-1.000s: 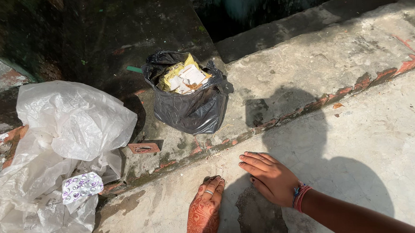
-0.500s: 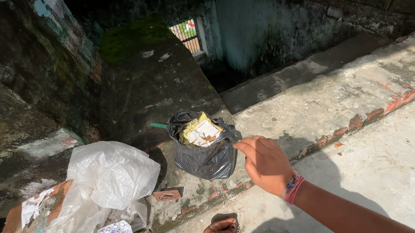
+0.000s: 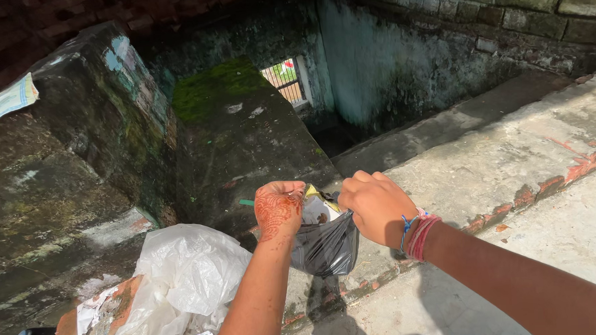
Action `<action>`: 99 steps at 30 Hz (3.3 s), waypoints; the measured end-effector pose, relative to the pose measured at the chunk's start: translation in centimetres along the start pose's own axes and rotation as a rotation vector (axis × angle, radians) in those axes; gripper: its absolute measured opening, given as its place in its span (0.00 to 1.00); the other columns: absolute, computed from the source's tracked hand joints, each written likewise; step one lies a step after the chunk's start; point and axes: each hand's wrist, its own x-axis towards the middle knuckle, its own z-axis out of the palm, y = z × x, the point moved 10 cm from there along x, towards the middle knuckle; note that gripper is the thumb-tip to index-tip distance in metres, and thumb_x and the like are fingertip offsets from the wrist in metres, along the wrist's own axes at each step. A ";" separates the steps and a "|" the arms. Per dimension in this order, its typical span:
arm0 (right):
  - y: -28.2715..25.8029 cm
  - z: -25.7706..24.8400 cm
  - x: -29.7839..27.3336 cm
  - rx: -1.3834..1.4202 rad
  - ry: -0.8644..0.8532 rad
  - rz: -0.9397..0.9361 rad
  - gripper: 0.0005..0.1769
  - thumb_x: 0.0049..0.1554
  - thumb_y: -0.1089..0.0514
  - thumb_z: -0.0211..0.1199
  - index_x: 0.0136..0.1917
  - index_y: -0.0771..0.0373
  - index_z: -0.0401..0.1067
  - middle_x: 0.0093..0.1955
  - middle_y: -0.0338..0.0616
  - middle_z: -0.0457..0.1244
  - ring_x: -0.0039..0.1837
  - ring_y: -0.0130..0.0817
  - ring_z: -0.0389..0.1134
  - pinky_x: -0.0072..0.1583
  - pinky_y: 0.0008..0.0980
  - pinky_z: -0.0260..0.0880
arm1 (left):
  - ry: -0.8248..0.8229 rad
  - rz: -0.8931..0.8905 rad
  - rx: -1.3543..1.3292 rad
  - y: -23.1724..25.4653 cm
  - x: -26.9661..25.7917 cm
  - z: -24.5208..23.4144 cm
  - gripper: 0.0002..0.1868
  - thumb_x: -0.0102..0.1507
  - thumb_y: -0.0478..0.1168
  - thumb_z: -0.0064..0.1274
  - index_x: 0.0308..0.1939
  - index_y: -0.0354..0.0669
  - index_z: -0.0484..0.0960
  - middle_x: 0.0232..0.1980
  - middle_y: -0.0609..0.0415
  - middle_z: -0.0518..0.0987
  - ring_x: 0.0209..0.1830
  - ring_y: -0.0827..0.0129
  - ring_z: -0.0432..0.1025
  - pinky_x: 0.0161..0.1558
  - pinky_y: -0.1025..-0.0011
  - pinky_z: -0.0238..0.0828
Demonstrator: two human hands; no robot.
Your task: The person opens a plastic bag to retrieve small packets, then walks into a bedroom and gathers various clothes on a bed.
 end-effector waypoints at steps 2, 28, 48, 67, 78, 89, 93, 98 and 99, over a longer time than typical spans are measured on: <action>-0.5 -0.4 -0.3 -0.019 0.007 -0.009 0.11 0.48 0.66 0.61 0.43 0.57 0.79 0.46 0.38 0.65 0.55 0.39 0.63 0.57 0.42 0.62 | -0.100 0.178 0.550 2.8 0.7 2.6 0.13 0.62 0.39 0.62 0.46 0.33 0.85 0.45 0.39 0.84 0.45 0.52 0.77 0.48 0.59 0.75; 1.5 19.7 -24.2 0.169 -0.560 0.149 0.46 0.62 0.45 0.59 0.83 0.57 0.41 0.88 0.48 0.34 0.86 0.50 0.32 0.77 0.52 0.33 | 0.234 0.418 0.875 -38.1 -24.0 7.6 0.53 0.57 0.67 0.49 0.75 0.34 0.54 0.75 0.31 0.58 0.76 0.37 0.51 0.65 0.38 0.46; 2.4 20.1 -24.3 0.129 -0.568 0.060 0.42 0.61 0.43 0.55 0.84 0.50 0.45 0.88 0.45 0.37 0.84 0.48 0.34 0.76 0.61 0.32 | -0.568 0.535 0.666 -32.2 -24.2 16.7 0.27 0.65 0.38 0.43 0.70 0.44 0.70 0.73 0.48 0.67 0.77 0.53 0.56 0.75 0.61 0.50; 2.0 3.3 -2.9 0.042 0.133 0.130 0.36 0.52 0.61 0.64 0.73 0.50 0.65 0.44 0.47 0.64 0.50 0.44 0.67 0.52 0.45 0.62 | -0.115 -0.711 -0.904 -19.2 -9.6 6.4 0.12 0.61 0.21 0.51 0.48 0.24 0.79 0.55 0.40 0.83 0.53 0.57 0.78 0.56 0.64 0.79; 2.4 3.7 -3.4 0.061 0.142 0.182 0.19 0.55 0.58 0.61 0.61 0.59 0.68 0.50 0.45 0.67 0.56 0.44 0.68 0.57 0.46 0.60 | -0.047 0.133 0.512 1.3 0.2 3.5 0.10 0.63 0.32 0.55 0.48 0.39 0.84 0.42 0.45 0.85 0.43 0.57 0.80 0.47 0.64 0.78; 0.5 12.7 -10.9 -0.296 -0.689 0.122 0.19 0.57 0.52 0.62 0.56 0.67 0.74 0.54 0.54 0.64 0.60 0.48 0.66 0.64 0.49 0.62 | 0.235 0.647 0.372 -3.5 -14.9 -1.0 0.17 0.67 0.34 0.49 0.60 0.48 0.77 0.52 0.43 0.80 0.53 0.48 0.73 0.53 0.54 0.68; -1.5 16.8 -18.0 -0.441 -0.925 -0.104 0.20 0.63 0.55 0.56 0.61 0.72 0.73 0.58 0.57 0.65 0.63 0.50 0.66 0.64 0.50 0.64 | 0.186 0.429 0.599 -17.7 -20.9 1.3 0.22 0.66 0.39 0.44 0.66 0.46 0.71 0.61 0.43 0.72 0.62 0.49 0.65 0.61 0.50 0.57; 1.3 18.4 -22.9 -0.291 -0.803 0.120 0.40 0.65 0.41 0.44 0.78 0.73 0.47 0.79 0.61 0.46 0.80 0.56 0.44 0.72 0.57 0.49 | 0.156 0.299 0.895 -29.7 -22.5 2.5 0.30 0.65 0.45 0.37 0.72 0.44 0.63 0.73 0.44 0.63 0.74 0.50 0.55 0.71 0.45 0.43; 2.2 18.9 -23.8 -0.263 -0.828 0.188 0.41 0.66 0.40 0.41 0.80 0.70 0.41 0.82 0.59 0.41 0.82 0.54 0.39 0.74 0.57 0.44 | 0.144 0.302 0.926 -30.9 -22.9 2.7 0.32 0.65 0.47 0.35 0.73 0.44 0.62 0.75 0.45 0.61 0.76 0.50 0.53 0.73 0.44 0.40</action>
